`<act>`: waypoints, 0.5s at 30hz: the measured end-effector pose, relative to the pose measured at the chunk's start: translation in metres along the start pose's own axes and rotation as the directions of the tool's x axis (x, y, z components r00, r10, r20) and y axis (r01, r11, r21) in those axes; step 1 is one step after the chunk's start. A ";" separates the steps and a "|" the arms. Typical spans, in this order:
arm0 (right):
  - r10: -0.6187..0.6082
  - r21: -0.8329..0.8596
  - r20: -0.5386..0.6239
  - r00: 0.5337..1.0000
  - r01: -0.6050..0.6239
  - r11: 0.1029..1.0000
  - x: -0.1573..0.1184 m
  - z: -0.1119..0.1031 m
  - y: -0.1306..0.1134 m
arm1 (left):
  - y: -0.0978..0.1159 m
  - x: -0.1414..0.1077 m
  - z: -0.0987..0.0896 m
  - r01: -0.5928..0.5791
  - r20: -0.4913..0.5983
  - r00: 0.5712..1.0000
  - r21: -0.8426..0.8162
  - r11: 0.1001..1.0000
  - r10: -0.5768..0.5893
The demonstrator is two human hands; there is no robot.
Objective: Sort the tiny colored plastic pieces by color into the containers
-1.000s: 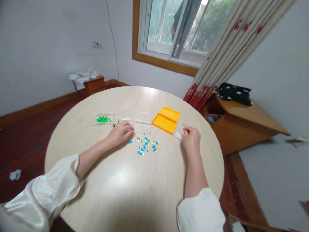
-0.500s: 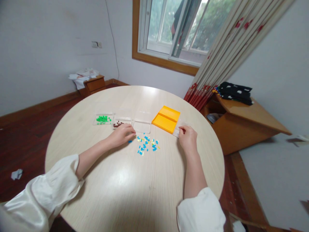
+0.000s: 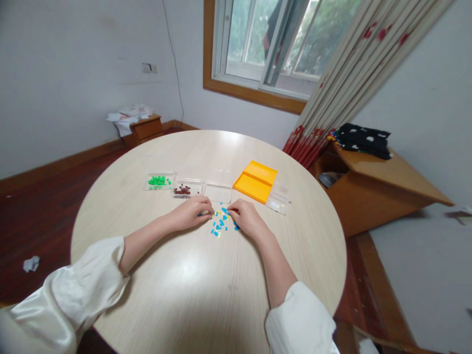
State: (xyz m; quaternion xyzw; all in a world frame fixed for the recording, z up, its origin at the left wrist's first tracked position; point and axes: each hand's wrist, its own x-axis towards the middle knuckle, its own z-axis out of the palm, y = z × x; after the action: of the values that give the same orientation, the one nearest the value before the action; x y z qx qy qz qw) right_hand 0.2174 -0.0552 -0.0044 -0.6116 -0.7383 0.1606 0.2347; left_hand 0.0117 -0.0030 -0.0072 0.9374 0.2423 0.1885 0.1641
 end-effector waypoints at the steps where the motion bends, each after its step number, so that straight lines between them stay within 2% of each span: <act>1: 0.008 0.000 0.005 1.000 -0.008 1.000 0.000 0.000 0.000 | 0.000 0.000 0.000 0.003 0.002 1.000 0.003 1.000 -0.003; 9: 0.019 0.038 -0.027 0.999 -0.018 0.999 -0.001 -0.002 -0.004 | 0.000 0.001 0.002 0.036 0.009 0.999 -0.005 0.999 -0.036; 15: 0.087 0.257 -0.171 0.981 -0.041 0.966 0.000 0.000 -0.002 | -0.001 0.002 0.003 0.034 -0.025 0.999 -0.024 0.999 -0.035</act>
State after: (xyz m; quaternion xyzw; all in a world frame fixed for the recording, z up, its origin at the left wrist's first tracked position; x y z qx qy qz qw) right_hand 0.2156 -0.0557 -0.0034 -0.6124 -0.6672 0.2046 0.3714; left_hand 0.0142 -0.0022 -0.0098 0.9286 0.2585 0.2005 0.1752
